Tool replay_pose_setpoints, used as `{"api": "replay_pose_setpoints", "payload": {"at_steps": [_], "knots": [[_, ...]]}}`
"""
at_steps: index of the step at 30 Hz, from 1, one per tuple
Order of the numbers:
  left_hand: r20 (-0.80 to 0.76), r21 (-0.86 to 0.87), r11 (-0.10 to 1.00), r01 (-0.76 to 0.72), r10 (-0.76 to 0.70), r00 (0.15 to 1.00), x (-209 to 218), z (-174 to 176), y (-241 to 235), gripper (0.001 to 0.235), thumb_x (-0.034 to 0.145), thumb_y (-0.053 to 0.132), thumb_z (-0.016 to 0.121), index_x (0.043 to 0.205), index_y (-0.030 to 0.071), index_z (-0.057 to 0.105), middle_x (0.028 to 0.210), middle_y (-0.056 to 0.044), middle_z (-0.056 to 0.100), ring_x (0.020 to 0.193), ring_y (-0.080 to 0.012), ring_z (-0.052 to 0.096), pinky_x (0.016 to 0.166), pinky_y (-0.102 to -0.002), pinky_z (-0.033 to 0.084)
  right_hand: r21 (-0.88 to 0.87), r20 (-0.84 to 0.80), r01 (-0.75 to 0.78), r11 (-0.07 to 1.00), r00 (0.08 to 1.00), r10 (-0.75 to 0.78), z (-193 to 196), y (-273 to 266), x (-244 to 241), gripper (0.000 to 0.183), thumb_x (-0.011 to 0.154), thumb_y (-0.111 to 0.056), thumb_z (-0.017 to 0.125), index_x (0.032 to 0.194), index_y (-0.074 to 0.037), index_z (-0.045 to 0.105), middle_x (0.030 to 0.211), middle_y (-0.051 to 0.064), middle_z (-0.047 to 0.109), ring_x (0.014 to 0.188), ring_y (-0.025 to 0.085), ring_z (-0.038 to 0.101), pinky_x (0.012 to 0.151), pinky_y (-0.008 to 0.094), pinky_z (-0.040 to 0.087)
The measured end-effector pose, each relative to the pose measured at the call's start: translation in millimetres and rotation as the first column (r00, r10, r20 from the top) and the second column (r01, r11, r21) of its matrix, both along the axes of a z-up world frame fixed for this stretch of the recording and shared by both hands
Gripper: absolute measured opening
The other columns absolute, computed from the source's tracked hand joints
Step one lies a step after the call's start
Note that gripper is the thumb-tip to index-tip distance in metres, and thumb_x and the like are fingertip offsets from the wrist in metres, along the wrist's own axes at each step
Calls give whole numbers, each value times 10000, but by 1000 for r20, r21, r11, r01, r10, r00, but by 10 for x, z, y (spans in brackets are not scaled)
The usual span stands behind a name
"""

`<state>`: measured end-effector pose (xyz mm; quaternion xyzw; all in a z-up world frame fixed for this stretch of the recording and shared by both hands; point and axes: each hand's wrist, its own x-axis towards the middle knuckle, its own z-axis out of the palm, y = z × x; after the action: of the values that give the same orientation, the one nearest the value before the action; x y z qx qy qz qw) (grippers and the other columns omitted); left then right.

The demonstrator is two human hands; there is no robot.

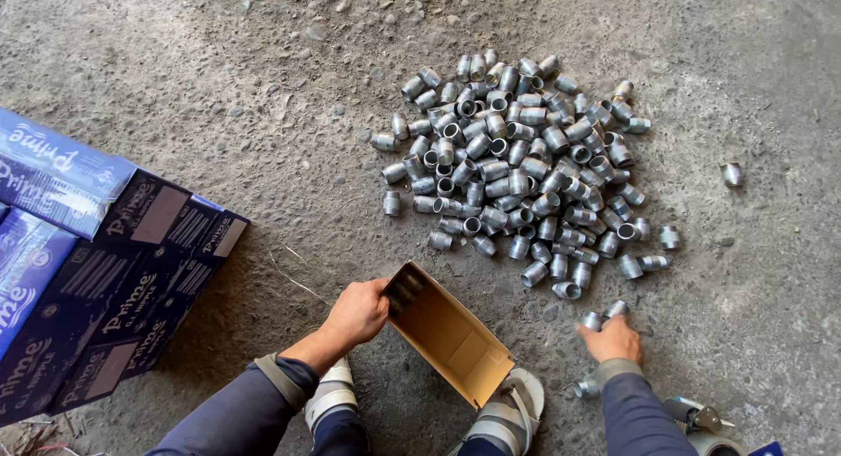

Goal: The person tapes the bottom of a cardboard box, then places a number of metal pipe fittings from a pile on the floor into the box, before using a tape dispenser to seal the box shut.

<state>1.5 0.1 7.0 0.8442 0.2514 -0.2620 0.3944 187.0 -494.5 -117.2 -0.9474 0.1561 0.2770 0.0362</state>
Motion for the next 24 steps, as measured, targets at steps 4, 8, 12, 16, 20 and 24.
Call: {"api": "replay_pose_setpoints", "payload": {"at_steps": [4,8,12,16,20,24], "knots": [[-20,-6,1000,-13,13,1000,-4,65,6,350,893,269,449,1040,179,753,1028,-258,766,1089,-486,701,942,-607,582,-1,39,-7,1000,999,7,-363,-205,36,661,762,-572,865,1191,-93,710,1238,264,781,1214,441,718,992,578,564],[-8,-30,999,-13,13,1000,4,80,7,348,900,231,449,1055,149,749,1041,-284,756,1108,-509,686,959,-620,569,26,59,26,999,998,-28,-44,-10,-30,762,756,-595,867,1257,-53,676,1253,289,770,1244,445,698,1024,578,544],[-12,-37,999,-25,24,1000,14,205,-22,344,897,233,451,1049,157,750,1032,-268,762,1102,-500,691,945,-617,576,-21,33,29,999,999,-28,-88,-26,22,662,797,-545,805,1301,-121,732,1281,231,779,1252,401,704,997,544,570],[-18,-55,998,-42,41,999,-2,174,-24,344,902,225,445,1055,154,744,1037,-264,764,1109,-498,690,945,-617,574,108,49,-87,990,995,82,710,614,12,495,795,-581,767,1126,-221,840,1163,130,837,1201,345,731,999,491,589],[-16,-37,998,-47,46,999,-49,2,-42,359,902,223,443,1094,171,743,1036,-273,761,1094,-508,695,941,-615,576,344,159,-158,926,981,108,2322,1797,-291,521,880,-298,790,1341,-69,709,1201,210,797,1189,362,730,1018,536,555],[73,-24,1000,-16,18,997,-106,-61,-26,365,882,173,405,1084,119,704,1015,-281,759,993,-514,683,858,-595,534,599,72,-326,731,932,356,2999,2508,-593,411,920,-225,720,1321,-133,704,1248,128,777,1195,315,724,1055,488,569]]}}
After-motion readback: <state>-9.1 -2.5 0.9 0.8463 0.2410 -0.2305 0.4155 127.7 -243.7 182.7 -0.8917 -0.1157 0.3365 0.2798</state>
